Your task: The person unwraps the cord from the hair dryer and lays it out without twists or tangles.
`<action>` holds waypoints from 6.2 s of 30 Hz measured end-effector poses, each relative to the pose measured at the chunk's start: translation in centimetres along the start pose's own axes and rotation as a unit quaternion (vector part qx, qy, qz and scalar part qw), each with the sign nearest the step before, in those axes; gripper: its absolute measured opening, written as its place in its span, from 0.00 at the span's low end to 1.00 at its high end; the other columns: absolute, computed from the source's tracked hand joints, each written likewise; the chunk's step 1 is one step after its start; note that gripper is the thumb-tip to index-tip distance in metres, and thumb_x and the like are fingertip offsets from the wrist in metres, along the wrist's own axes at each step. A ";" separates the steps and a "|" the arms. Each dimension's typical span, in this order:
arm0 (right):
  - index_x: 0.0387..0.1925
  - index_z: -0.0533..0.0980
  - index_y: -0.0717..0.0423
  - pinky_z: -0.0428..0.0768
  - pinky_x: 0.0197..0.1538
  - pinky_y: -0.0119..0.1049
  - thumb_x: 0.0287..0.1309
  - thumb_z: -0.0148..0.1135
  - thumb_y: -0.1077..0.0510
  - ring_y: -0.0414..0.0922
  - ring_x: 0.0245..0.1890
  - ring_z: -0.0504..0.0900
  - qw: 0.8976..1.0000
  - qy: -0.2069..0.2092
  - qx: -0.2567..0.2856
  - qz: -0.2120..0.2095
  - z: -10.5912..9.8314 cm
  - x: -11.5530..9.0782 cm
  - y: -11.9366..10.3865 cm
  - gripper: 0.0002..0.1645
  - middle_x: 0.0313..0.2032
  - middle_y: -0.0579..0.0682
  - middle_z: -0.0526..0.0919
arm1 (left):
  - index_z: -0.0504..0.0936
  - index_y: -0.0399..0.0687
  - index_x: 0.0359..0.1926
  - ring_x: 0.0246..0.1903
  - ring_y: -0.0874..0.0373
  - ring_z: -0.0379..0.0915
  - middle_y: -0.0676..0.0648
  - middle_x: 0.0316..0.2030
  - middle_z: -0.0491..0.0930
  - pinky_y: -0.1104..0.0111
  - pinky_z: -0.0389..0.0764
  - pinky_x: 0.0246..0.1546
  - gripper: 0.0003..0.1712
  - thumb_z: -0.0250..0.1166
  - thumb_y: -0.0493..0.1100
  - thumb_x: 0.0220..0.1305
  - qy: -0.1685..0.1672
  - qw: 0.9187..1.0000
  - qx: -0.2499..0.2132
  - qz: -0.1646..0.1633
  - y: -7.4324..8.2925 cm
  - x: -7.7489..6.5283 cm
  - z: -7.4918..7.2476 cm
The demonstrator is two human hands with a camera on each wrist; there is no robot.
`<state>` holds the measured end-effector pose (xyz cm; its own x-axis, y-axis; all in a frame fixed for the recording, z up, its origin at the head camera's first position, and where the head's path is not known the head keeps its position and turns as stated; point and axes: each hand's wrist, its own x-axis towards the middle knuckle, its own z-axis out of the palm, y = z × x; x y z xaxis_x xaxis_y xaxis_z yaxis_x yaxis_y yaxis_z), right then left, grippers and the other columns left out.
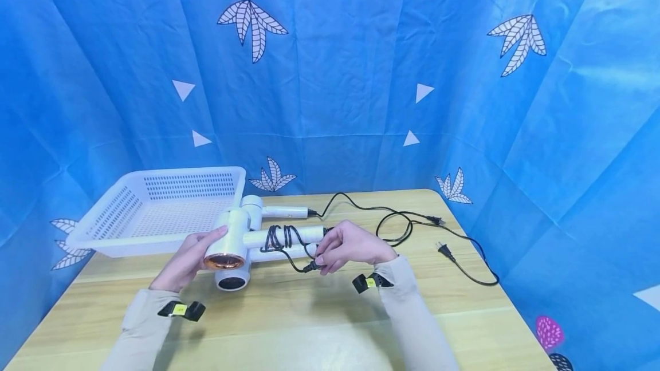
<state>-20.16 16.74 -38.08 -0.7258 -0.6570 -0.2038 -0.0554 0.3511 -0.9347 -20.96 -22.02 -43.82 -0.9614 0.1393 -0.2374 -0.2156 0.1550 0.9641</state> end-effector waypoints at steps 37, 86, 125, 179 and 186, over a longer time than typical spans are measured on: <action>0.59 0.77 0.74 0.88 0.51 0.43 0.66 0.64 0.65 0.50 0.42 0.92 0.980 0.175 0.090 0.019 -3.3 2.0 5.1 0.23 0.54 0.69 0.85 | 0.76 0.31 0.61 0.38 0.60 0.86 0.51 0.37 0.88 0.67 0.87 0.44 0.36 0.56 0.62 0.76 -0.040 0.999 -0.007 0.019 0.2 -0.5 0.7; 0.51 0.79 0.70 0.89 0.50 0.43 0.68 0.65 0.62 0.45 0.36 0.92 0.950 0.232 0.154 -0.141 -1.2 -1.8 -2.0 0.16 0.39 0.52 0.92 | 0.75 0.32 0.63 0.40 0.58 0.86 0.47 0.42 0.88 0.67 0.85 0.45 0.42 0.59 0.67 0.73 -0.004 1.000 0.009 0.006 0.2 -0.3 0.6; 0.51 0.80 0.74 0.90 0.45 0.50 0.65 0.67 0.63 0.51 0.35 0.93 0.998 0.031 0.015 -0.059 -1.2 -1.6 -0.7 0.19 0.40 0.61 0.91 | 0.73 0.32 0.66 0.39 0.59 0.85 0.48 0.42 0.88 0.68 0.85 0.42 0.44 0.59 0.68 0.72 0.010 1.000 -0.001 -0.006 0.3 -0.4 0.0; 0.58 0.74 0.78 0.89 0.49 0.43 0.66 0.63 0.67 0.55 0.40 0.92 0.978 0.199 0.061 -0.022 -3.2 1.0 3.5 0.23 0.49 0.71 0.87 | 0.74 0.29 0.62 0.37 0.60 0.87 0.51 0.36 0.88 0.67 0.88 0.40 0.36 0.56 0.61 0.76 -0.032 0.999 -0.025 0.030 0.6 -0.7 0.1; 0.56 0.78 0.74 0.89 0.48 0.39 0.66 0.67 0.61 0.42 0.35 0.91 0.962 0.265 0.058 -0.014 -3.5 0.9 3.1 0.23 0.49 0.65 0.89 | 0.74 0.29 0.61 0.38 0.60 0.86 0.51 0.36 0.88 0.67 0.88 0.41 0.37 0.57 0.61 0.76 -0.032 0.999 -0.019 0.027 0.6 -0.7 0.2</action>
<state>-23.36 19.57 -40.15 -0.9748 -0.2209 -0.0300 -0.0248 0.2410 -0.9702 -20.35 -21.82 -43.06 -0.9591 0.2097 -0.1902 -0.1706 0.1080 0.9794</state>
